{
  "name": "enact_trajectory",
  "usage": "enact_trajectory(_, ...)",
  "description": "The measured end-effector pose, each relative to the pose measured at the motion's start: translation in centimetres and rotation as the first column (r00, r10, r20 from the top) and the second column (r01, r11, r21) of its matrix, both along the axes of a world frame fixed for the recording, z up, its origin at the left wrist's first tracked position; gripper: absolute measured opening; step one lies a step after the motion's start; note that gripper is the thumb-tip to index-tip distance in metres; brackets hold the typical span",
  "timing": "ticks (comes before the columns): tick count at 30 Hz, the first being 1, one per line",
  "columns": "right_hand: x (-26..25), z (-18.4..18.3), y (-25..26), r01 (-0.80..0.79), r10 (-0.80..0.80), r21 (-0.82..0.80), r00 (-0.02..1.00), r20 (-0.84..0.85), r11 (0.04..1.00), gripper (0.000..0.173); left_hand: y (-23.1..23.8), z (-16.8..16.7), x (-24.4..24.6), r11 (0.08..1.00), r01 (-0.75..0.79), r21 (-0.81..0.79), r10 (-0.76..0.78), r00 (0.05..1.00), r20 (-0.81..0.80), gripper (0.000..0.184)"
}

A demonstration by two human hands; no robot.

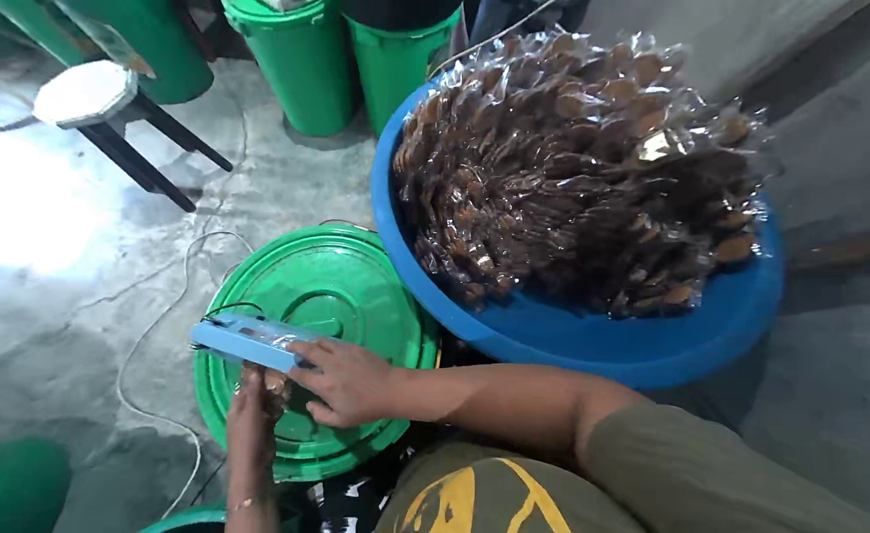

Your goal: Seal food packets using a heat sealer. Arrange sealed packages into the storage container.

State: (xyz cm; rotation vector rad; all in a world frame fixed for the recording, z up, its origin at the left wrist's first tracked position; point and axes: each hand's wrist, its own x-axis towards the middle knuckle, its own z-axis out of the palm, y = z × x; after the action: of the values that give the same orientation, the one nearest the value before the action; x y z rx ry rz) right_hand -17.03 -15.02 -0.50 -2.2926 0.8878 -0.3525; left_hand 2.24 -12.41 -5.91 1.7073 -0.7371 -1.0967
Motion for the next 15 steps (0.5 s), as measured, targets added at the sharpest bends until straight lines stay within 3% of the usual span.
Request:
enact_trajectory(1,-0.2,0.1,0.0,-0.021,0.023,-0.033,0.999,0.046,0.999,0.042,0.4,0.4,-0.1,0.998,0.029,-0.062,-0.021,0.993,0.116,0.029)
enact_trajectory(3,-0.8,0.2,0.5,-0.031,0.060,-0.136,0.975,0.214,0.990,0.035,1.4,0.4,-0.1,0.975,0.047,-0.217,0.002,0.975,0.222,0.039)
enact_trajectory(5,-2.0,1.2,0.6,-0.019,0.097,-0.201,0.916,0.389,0.979,0.029,2.8,0.3,-0.2,0.953,0.017,-0.303,0.017,0.994,0.109,0.041)
enact_trajectory(7,-5.1,3.0,-0.2,0.059,-0.020,-0.076,0.897,0.441,0.995,0.027,4.6,0.2,-0.7,0.958,-0.071,-0.277,0.027,0.987,-0.160,0.031)
enact_trajectory(9,-9.4,2.6,-2.4,0.337,-0.349,0.094,0.877,0.330,0.937,0.031,7.4,0.2,-0.8,0.952,-0.177,-0.248,0.047,0.889,-0.456,0.025)
enact_trajectory(11,-14.5,0.9,-5.7,0.606,-0.621,0.157,0.779,0.083,0.780,0.033,10.4,0.8,-0.8,0.931,-0.299,-0.210,0.100,0.760,-0.642,0.022)
enact_trajectory(12,-16.8,-0.5,-7.3,0.685,-0.684,0.175,0.726,-0.077,0.707,0.035,11.8,1.1,-0.5,0.931,-0.306,-0.196,0.114,0.757,-0.643,0.024)
enact_trajectory(14,-19.7,-3.7,-9.9,0.746,-0.650,0.221,0.659,-0.377,0.628,0.045,14.5,1.1,1.2,0.960,-0.171,-0.222,0.030,0.850,-0.525,0.021)
enact_trajectory(15,-20.0,-4.8,-10.5,0.754,-0.605,0.238,0.641,-0.472,0.612,0.051,15.6,1.1,2.3,0.972,-0.099,-0.214,-0.006,0.897,-0.443,0.034)
